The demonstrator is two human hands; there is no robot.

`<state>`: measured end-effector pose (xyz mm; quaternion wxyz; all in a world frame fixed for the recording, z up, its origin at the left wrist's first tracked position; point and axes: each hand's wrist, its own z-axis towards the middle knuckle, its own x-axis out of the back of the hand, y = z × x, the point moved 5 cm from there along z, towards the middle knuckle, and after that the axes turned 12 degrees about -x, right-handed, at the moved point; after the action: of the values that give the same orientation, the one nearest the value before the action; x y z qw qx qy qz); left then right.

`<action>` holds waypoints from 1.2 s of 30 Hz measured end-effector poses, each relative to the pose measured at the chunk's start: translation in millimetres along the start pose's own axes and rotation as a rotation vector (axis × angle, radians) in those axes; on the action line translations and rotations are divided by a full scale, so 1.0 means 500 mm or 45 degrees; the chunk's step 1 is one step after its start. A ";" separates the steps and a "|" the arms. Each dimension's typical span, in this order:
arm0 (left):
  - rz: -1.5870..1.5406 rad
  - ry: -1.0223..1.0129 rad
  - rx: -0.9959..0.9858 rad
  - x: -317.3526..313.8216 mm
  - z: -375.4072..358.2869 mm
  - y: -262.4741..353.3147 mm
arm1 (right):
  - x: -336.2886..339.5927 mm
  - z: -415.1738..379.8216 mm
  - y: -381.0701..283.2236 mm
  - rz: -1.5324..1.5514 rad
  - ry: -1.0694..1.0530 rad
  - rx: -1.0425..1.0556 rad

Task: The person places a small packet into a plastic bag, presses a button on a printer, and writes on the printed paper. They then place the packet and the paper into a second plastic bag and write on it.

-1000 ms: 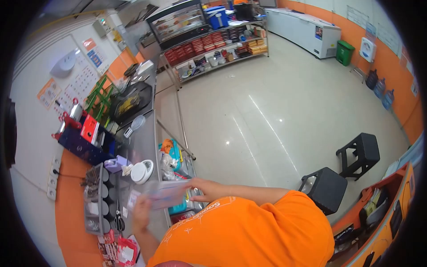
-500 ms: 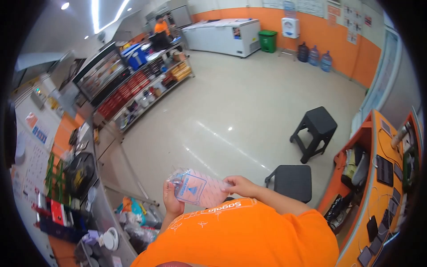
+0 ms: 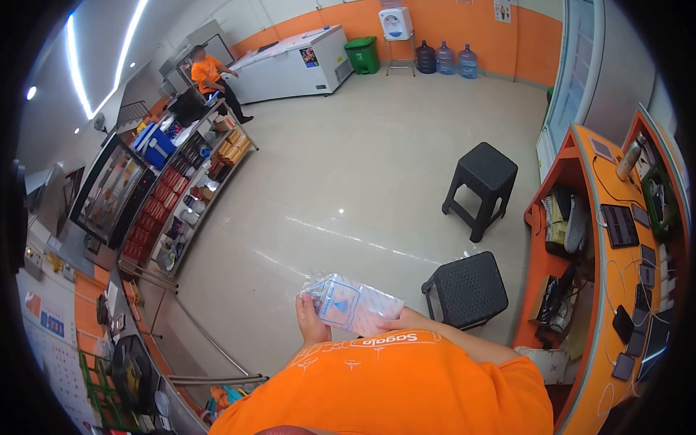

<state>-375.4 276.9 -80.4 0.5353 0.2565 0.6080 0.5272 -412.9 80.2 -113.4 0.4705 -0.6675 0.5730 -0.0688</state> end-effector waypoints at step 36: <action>0.154 -1.187 -0.311 -0.580 0.594 -0.238 | 0.465 0.179 -0.560 0.360 0.513 0.396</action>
<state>13.8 94.4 -40.7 0.7452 0.4357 0.2212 0.4539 -82.6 -91.3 -68.4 0.4489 -0.4737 0.7248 -0.2209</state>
